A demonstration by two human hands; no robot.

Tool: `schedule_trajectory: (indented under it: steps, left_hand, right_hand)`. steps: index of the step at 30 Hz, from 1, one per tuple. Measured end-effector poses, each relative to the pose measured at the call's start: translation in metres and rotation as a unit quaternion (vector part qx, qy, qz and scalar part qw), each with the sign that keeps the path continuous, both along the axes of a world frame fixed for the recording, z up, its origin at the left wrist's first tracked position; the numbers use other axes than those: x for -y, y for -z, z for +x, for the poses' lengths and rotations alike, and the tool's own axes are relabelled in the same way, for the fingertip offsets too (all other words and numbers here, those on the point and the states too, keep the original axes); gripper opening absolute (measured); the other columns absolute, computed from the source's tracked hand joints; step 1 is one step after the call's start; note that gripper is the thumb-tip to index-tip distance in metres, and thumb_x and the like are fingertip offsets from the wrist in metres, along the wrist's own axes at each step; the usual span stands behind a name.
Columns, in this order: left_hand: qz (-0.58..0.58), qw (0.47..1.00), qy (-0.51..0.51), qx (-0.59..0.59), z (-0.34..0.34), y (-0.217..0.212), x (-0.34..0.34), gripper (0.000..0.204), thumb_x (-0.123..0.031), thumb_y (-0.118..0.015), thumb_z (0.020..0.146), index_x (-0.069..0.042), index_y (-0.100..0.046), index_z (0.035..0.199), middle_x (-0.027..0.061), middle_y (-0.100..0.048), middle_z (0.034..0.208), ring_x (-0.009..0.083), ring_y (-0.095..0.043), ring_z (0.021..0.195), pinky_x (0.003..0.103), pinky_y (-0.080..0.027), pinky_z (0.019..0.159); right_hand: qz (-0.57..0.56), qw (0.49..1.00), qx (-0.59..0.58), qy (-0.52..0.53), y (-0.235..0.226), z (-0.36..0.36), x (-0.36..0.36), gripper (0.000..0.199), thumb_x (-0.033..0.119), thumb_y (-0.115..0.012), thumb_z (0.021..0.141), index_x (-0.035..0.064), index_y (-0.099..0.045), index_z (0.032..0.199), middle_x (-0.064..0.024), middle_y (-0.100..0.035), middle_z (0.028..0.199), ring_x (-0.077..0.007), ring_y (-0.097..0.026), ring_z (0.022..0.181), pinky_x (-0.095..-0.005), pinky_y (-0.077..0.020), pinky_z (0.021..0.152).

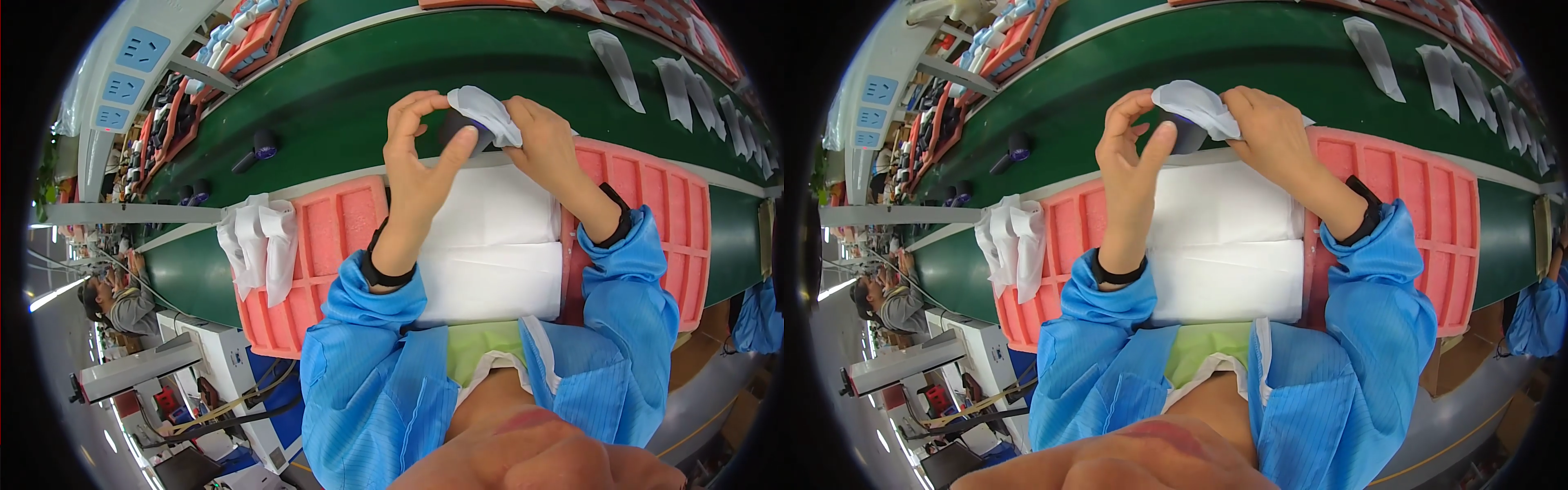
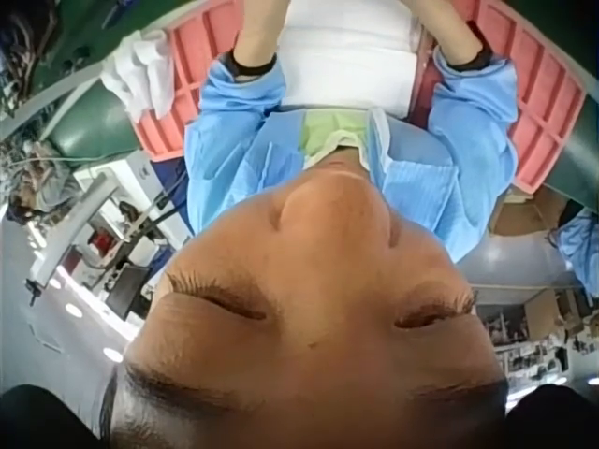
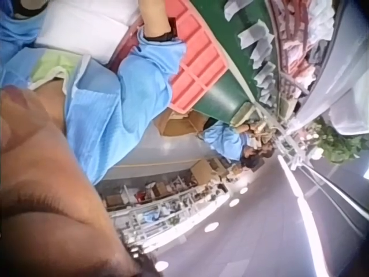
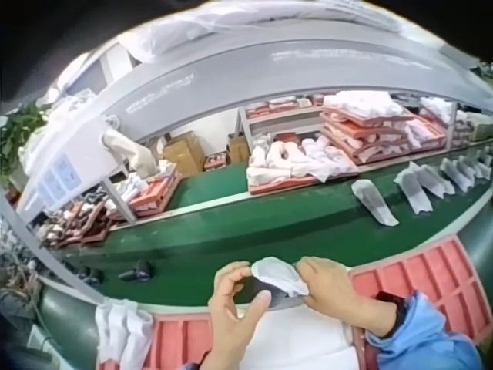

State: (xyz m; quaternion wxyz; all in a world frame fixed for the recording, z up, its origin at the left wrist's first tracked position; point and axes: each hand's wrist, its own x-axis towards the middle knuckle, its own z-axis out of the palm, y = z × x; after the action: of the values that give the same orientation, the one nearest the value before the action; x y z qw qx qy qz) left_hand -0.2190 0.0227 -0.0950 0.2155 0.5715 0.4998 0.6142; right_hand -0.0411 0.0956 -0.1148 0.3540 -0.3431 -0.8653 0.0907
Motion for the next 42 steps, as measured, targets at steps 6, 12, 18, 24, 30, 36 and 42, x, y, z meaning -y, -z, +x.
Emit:
schedule_trajectory:
  steps: [6,12,18,24,30,36,42]
  left_hand:
    - [0.061,0.996,-0.054,-0.033,0.011,0.017,-0.003,0.032,-0.017,-0.081,0.069,-0.008,-0.067,0.095,0.0073,-0.053,0.108,0.0204,-0.051,0.101,0.031,-0.039,0.082]
    - [0.101,0.972,-0.131,-0.165,0.012,0.017,0.005,0.018,-0.014,-0.081,0.069,-0.008,-0.067,0.080,0.0055,-0.051,0.103,0.0178,-0.049,0.091,0.029,-0.038,0.073]
    - [-0.024,0.997,-0.051,0.058,0.000,0.016,-0.007,0.014,-0.009,-0.074,0.080,-0.003,-0.064,0.089,0.0023,-0.056,0.097,0.0098,-0.048,0.079,0.022,-0.038,0.067]
    - [0.009,0.995,-0.030,0.098,0.004,0.021,-0.007,0.010,-0.007,-0.065,0.089,-0.001,-0.059,0.094,0.0002,-0.059,0.085,0.0062,-0.049,0.072,0.019,-0.038,0.063]
    - [0.005,0.994,-0.040,0.104,0.010,0.014,-0.002,0.017,-0.008,-0.074,0.080,-0.004,-0.061,0.091,0.0000,-0.063,0.081,0.0065,-0.049,0.069,0.020,-0.039,0.060]
    - [0.067,0.990,-0.056,-0.114,0.013,0.008,0.000,0.031,-0.002,-0.079,0.072,-0.004,-0.059,0.096,-0.0012,-0.068,0.080,0.0023,-0.042,0.064,0.018,-0.034,0.057]
    - [0.014,0.983,-0.104,-0.152,0.012,0.005,0.004,0.035,-0.003,-0.080,0.070,-0.005,-0.059,0.098,-0.0015,-0.068,0.079,0.0046,-0.043,0.063,0.020,-0.034,0.054]
  right_hand:
    - [0.049,0.999,0.003,-0.012,0.002,-0.005,0.006,0.038,0.003,-0.071,0.064,0.0035,-0.056,0.099,-0.0128,-0.059,0.085,-0.0357,-0.060,0.079,-0.0422,-0.0475,0.065]
    - [-0.072,0.996,0.015,0.041,0.006,-0.004,0.007,0.036,0.006,-0.071,0.067,0.0025,-0.055,0.100,-0.0159,-0.059,0.083,-0.0370,-0.060,0.076,-0.0438,-0.0469,0.064]
    - [-0.127,0.991,0.035,-0.030,0.004,0.000,0.004,0.035,0.011,-0.073,0.072,0.0012,-0.054,0.099,-0.0188,-0.062,0.085,-0.0376,-0.061,0.077,-0.0421,-0.0477,0.064]
    - [-0.224,0.973,0.044,-0.030,0.005,-0.003,0.003,0.037,0.016,-0.074,0.075,-0.0001,-0.055,0.102,-0.0205,-0.064,0.087,-0.0368,-0.063,0.078,-0.0392,-0.0479,0.064]
    - [-0.189,0.980,0.052,-0.033,0.006,-0.002,0.007,0.041,0.017,-0.074,0.076,-0.0004,-0.056,0.108,-0.0198,-0.065,0.086,-0.0355,-0.063,0.078,-0.0383,-0.0479,0.064]
    - [-0.206,0.978,0.035,-0.025,0.004,-0.002,0.005,0.031,0.022,-0.071,0.079,0.0009,-0.055,0.095,-0.0186,-0.065,0.084,-0.0357,-0.064,0.077,-0.0416,-0.0480,0.063]
    - [-0.285,0.954,-0.056,-0.078,0.006,0.003,0.000,0.035,0.020,-0.072,0.079,0.0000,-0.059,0.104,-0.0165,-0.067,0.087,-0.0299,-0.065,0.076,-0.0370,-0.0495,0.067]
